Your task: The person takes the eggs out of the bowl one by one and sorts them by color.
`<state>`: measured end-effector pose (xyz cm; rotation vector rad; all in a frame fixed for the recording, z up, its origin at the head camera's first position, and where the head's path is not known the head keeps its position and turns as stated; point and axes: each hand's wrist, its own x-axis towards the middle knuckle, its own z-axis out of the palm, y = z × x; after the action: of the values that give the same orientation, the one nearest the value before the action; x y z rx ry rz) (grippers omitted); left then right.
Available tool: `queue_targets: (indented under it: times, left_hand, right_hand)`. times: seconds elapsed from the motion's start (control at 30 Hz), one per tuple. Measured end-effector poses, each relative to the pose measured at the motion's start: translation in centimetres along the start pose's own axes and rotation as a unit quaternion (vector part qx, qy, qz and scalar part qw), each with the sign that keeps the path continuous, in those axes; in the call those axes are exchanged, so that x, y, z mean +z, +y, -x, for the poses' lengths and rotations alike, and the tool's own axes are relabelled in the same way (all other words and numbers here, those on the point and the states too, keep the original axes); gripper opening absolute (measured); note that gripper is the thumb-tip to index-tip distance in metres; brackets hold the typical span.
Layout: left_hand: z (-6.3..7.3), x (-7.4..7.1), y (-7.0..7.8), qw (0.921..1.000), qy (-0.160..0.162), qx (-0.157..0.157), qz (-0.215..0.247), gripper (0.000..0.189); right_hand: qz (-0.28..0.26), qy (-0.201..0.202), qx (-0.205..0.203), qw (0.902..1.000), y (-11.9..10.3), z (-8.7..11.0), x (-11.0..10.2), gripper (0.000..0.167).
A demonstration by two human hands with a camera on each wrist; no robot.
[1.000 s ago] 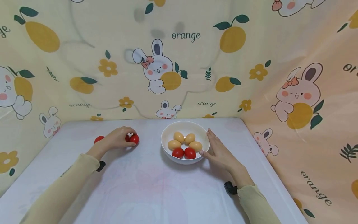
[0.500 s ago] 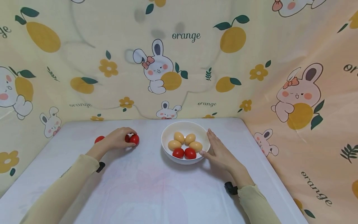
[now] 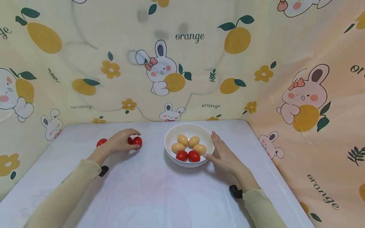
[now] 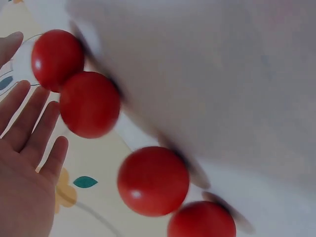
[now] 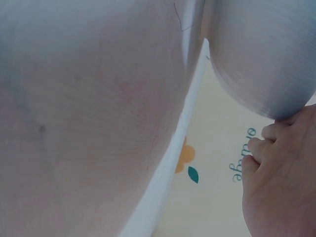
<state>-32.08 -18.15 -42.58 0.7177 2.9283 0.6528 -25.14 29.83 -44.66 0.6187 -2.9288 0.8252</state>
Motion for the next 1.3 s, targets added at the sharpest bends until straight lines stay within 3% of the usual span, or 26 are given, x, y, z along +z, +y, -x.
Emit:
queue_targets:
  times: [0.37,0.5,0.73,1.03,1.3]
  left_hand:
    - [-0.5,0.7,2.5,0.9947,0.085,0.051,0.026,0.040]
    - [-0.9,1.0,3.7,0.9920,0.103,0.062,0.037,0.039]
    - [-1.4,1.5,5.7,0.9820,0.133,0.114,0.069,0.036]
    - [-2.1,1.9,8.8,0.9772,0.135,0.141,0.082,0.038]
    - [-3.5,2.7,11.3,0.9704,0.128,0.188,0.080,0.037]
  right_hand:
    - [-0.005,-0.006,0.004,1.0000,0.1,0.0,0.0,0.097]
    - [-0.006,-0.004,0.003,1.0000,0.1,0.0,0.0,0.096]
    - [-0.008,-0.003,-0.001,1.0000,0.0,0.1,-0.1,0.096]
    - [-0.009,0.002,-0.002,1.0000,-0.3,0.1,-0.1,0.095]
    - [-0.011,-0.003,-0.003,0.9999,-0.1,-0.1,-0.1,0.096]
